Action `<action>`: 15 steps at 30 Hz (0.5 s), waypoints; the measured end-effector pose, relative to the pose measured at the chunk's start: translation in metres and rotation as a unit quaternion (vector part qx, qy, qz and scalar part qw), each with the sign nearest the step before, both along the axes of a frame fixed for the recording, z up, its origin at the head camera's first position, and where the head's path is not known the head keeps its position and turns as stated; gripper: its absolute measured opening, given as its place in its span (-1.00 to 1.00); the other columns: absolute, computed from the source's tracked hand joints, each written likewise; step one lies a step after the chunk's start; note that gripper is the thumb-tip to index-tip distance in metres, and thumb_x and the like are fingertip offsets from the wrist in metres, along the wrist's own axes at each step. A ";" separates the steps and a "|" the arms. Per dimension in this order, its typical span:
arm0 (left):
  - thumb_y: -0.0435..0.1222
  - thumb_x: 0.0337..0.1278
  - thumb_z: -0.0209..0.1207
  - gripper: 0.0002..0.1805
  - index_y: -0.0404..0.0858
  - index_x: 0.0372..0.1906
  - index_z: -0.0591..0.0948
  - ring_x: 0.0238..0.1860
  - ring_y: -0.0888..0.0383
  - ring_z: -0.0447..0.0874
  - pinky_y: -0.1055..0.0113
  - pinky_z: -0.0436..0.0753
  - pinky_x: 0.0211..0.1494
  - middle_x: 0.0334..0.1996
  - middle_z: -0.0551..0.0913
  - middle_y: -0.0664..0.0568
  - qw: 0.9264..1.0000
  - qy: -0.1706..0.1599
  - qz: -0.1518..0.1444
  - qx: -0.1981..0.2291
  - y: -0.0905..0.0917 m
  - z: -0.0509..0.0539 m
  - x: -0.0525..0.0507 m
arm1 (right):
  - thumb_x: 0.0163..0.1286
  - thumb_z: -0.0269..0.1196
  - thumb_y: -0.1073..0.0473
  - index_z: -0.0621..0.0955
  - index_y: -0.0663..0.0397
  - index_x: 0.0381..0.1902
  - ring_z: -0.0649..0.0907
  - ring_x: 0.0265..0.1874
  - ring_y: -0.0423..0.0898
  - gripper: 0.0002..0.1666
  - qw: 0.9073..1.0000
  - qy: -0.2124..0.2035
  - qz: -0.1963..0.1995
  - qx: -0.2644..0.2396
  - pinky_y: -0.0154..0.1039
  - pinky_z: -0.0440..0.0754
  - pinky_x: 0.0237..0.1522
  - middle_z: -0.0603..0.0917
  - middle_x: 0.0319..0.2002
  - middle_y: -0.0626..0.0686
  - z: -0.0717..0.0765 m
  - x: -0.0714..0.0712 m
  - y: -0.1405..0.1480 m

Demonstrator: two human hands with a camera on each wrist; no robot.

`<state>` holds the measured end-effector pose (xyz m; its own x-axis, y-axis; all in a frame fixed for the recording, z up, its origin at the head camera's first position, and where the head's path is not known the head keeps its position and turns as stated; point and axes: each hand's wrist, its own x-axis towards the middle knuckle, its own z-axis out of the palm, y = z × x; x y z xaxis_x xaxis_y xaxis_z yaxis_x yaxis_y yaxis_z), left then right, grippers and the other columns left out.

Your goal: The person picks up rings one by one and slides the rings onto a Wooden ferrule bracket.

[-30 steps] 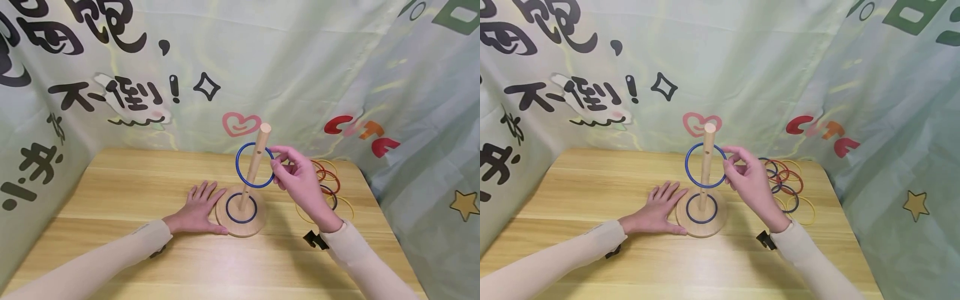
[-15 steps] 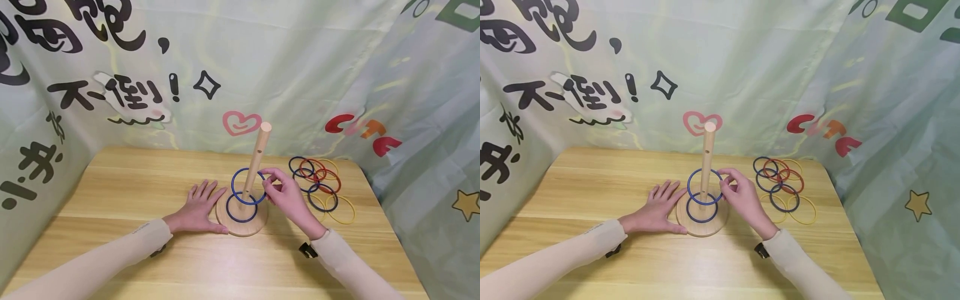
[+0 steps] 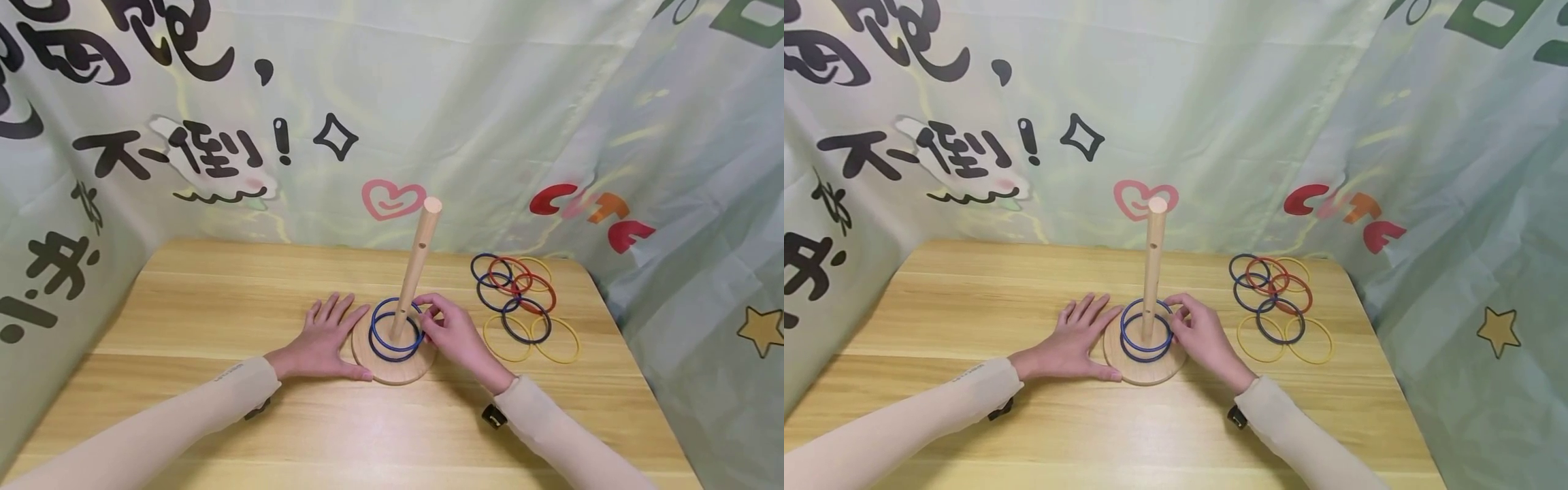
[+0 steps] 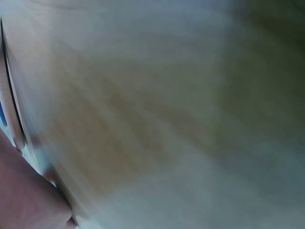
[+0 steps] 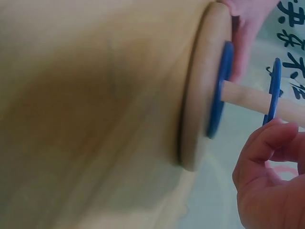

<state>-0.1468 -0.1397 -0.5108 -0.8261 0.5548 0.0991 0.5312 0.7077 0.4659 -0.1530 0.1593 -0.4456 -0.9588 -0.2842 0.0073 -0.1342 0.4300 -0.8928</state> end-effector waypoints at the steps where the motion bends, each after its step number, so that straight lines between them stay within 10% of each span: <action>1: 0.68 -0.10 0.26 0.46 -0.15 0.77 0.17 0.69 -0.47 -0.22 -0.56 -0.17 0.53 0.72 -0.02 -0.36 1.000 0.000 -0.001 -0.001 0.000 0.000 0.000 | 0.64 0.21 0.38 0.68 0.09 0.27 0.68 -0.51 0.17 -0.65 1.000 -0.001 0.003 0.005 -0.36 0.46 -0.59 0.60 -0.29 0.11 -0.003 0.000 0.000; 15: 0.65 -0.05 0.27 0.44 -0.14 0.78 0.14 0.70 -0.47 -0.26 -0.57 -0.19 0.52 0.72 -0.03 -0.37 1.000 -0.016 -0.004 -0.004 0.000 0.008 0.002 | 0.64 0.23 0.36 0.68 0.10 0.24 0.63 -0.56 -0.11 -0.69 0.998 -0.003 0.021 0.061 -0.31 0.49 -0.57 0.61 -0.43 0.01 -0.020 -0.004 -0.005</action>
